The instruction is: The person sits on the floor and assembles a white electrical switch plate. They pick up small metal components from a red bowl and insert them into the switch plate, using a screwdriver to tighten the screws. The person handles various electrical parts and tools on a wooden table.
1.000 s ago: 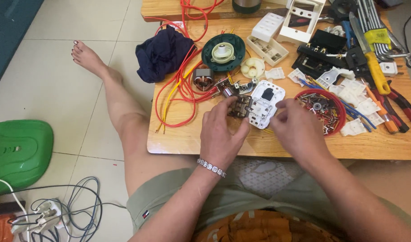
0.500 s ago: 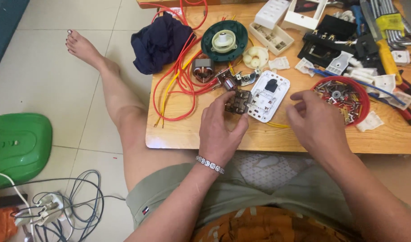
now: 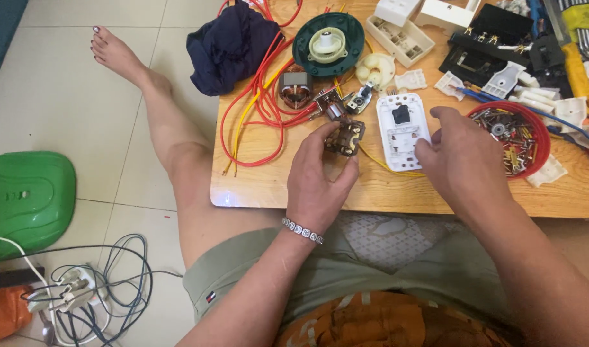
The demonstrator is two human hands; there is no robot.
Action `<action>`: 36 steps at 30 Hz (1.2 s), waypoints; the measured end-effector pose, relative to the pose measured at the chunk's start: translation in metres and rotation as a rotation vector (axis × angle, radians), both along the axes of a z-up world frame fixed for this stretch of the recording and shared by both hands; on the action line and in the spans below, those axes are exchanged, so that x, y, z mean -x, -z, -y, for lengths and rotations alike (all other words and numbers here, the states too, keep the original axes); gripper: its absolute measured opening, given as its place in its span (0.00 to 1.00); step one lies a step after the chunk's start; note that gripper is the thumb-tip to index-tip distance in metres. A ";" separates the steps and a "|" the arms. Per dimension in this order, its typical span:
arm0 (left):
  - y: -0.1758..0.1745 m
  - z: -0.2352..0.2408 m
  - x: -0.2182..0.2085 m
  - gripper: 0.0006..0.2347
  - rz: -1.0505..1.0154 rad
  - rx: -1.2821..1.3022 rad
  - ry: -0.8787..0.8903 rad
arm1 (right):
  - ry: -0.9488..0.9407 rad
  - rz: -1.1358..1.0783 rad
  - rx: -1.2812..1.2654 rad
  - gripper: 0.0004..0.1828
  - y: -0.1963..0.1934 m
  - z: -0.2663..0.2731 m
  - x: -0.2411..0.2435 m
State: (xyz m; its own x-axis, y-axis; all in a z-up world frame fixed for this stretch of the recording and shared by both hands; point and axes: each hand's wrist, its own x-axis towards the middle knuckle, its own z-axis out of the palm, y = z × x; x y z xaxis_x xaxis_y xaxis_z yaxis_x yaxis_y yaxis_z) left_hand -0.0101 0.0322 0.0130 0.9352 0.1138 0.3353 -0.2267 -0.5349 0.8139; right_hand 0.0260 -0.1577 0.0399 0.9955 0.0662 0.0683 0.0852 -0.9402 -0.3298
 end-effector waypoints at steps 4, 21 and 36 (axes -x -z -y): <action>-0.002 0.003 -0.001 0.21 -0.014 0.000 0.019 | -0.048 0.085 -0.069 0.19 0.000 0.003 0.005; 0.005 0.033 -0.020 0.15 -0.763 1.048 0.208 | 0.124 -0.516 -1.134 0.18 -0.007 0.017 0.012; 0.000 0.033 -0.020 0.18 -0.823 1.101 0.163 | 0.322 -0.663 -1.468 0.04 0.012 0.029 0.008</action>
